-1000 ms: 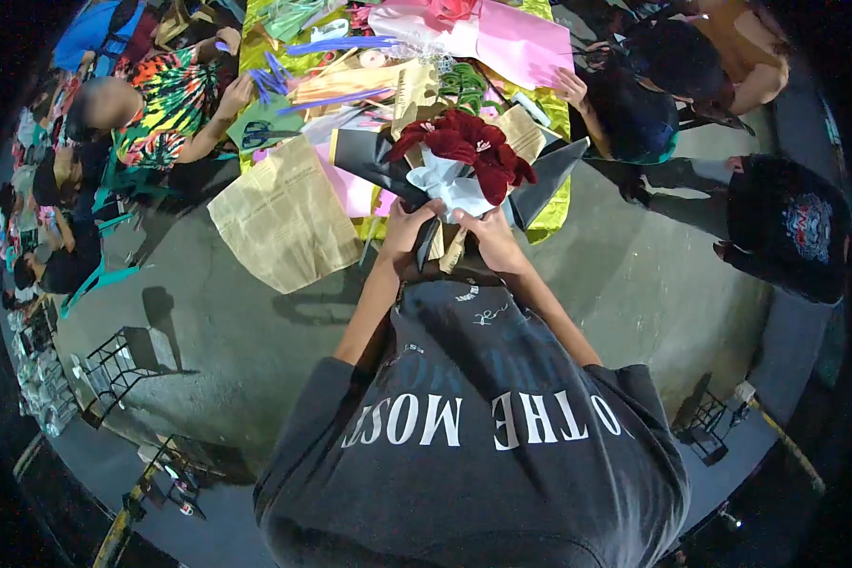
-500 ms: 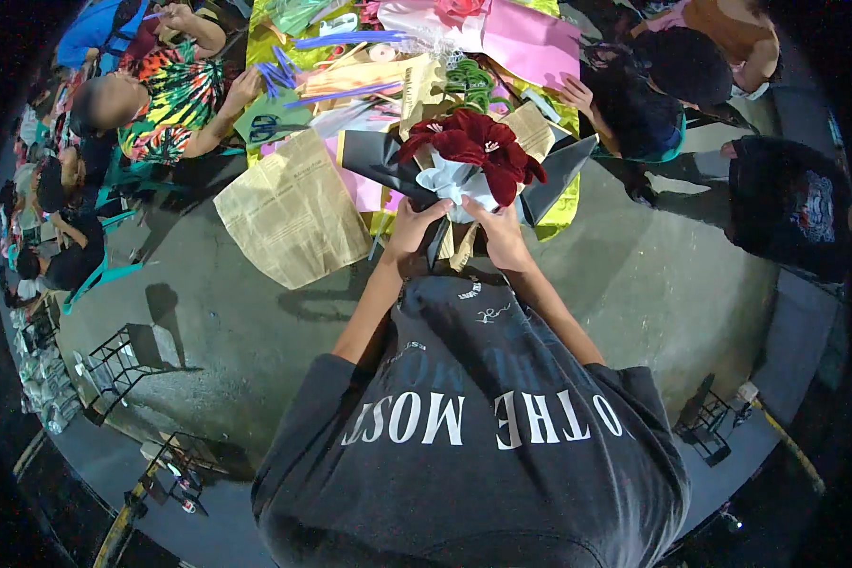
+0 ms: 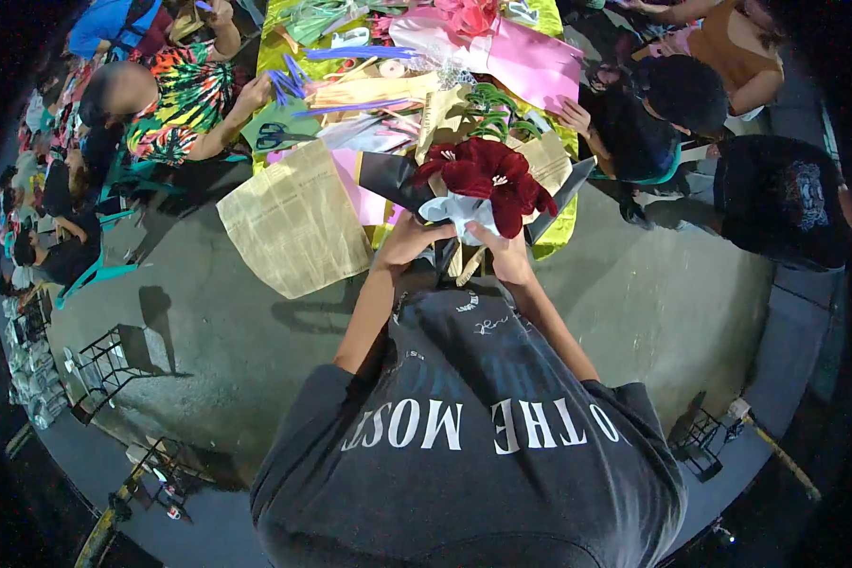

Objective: The person assembles a bouquet by arranging artificial red roses and wrapping them in multiple layers of black and gold decorative paper. They secure the wrapping with tape and tie a silver ribbon around the base of the bouquet.

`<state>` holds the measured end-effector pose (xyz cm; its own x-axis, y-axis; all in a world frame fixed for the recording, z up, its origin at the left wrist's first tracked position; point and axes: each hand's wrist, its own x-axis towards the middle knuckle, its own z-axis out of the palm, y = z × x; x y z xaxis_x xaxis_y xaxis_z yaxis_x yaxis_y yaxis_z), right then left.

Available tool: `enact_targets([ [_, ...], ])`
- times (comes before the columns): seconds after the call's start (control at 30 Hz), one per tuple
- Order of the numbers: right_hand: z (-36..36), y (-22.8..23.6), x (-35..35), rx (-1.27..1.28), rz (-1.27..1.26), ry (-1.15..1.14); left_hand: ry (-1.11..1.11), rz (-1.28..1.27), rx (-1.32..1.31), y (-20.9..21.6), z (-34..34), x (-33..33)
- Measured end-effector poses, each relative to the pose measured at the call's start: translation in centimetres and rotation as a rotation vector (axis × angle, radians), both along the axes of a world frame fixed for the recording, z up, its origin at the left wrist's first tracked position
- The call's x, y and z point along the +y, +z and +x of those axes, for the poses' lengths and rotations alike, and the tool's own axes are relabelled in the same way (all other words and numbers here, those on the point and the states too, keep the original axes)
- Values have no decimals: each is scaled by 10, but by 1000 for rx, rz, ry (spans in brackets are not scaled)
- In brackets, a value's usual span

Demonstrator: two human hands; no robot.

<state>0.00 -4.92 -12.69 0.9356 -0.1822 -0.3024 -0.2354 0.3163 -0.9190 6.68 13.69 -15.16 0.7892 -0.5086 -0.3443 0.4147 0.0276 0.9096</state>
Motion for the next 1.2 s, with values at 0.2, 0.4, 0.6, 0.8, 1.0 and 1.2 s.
enact_targets([
  [0.2,6,3,-9,-47,-141,61,127,-24,-159,20,1,-10],
  [0.4,4,-8,-9,-77,-247,11,81,108,-129,11,-1,-5],
  [0.6,4,1,-8,-71,-365,4,165,177,-284,14,-6,-9],
  [0.8,6,8,-3,-41,-289,-20,200,190,-341,35,-11,-13],
  [1.0,5,3,1,-81,-209,-67,163,315,-538,58,-13,-12],
  [1.2,1,1,3,-129,-369,-73,160,475,-633,68,-20,-10],
])
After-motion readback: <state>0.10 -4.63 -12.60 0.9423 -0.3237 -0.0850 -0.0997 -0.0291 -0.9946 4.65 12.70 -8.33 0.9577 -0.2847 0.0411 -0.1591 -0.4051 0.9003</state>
